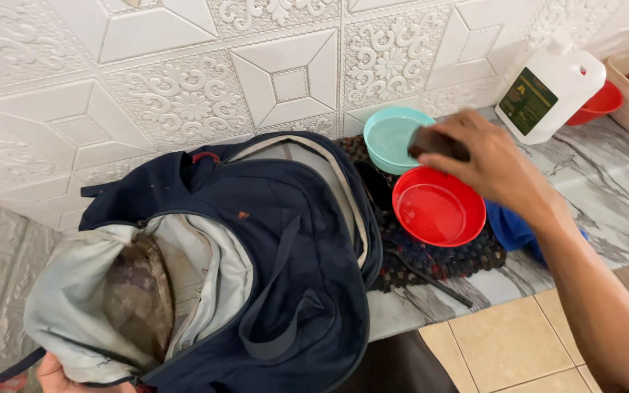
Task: The person cleans the interior of a backpack by first scrubbing the inner pockets with a small brush dipped in water and then wiping the interior surfaces with a blue cloth.
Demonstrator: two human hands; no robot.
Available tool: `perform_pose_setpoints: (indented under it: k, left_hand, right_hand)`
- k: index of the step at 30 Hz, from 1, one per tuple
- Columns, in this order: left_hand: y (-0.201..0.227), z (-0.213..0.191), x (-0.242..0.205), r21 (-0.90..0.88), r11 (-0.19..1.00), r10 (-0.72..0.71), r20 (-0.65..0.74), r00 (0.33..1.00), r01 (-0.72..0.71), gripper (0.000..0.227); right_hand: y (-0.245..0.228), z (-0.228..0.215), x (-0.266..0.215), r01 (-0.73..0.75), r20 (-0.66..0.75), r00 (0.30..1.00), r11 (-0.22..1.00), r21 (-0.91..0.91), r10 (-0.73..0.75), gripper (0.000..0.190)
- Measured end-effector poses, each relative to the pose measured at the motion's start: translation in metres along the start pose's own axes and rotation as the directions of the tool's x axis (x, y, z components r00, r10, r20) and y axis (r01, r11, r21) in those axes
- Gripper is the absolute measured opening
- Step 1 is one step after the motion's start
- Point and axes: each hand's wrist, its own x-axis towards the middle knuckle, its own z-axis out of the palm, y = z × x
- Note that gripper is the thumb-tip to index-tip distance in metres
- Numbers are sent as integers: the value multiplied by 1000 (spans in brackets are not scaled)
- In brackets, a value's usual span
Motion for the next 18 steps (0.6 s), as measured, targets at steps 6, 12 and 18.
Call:
perform_pose_setpoints:
  k: [6,12,18]
  left_hand:
    - [-12,19,24,-86,994,66,-54,996,-71,45]
    - [-4,26,13,-153,988,0,36,999,6,50]
    - [5,45,-3,-158,987,-29,27,999,33,54]
  right_hand:
    - [39,42,70,130,65,989,991,-11,-129,43]
    - [45,51,79,88,91,992,995,-39,-85,48]
    - [17,8,36,54,-14,998,998,-16,-54,52]
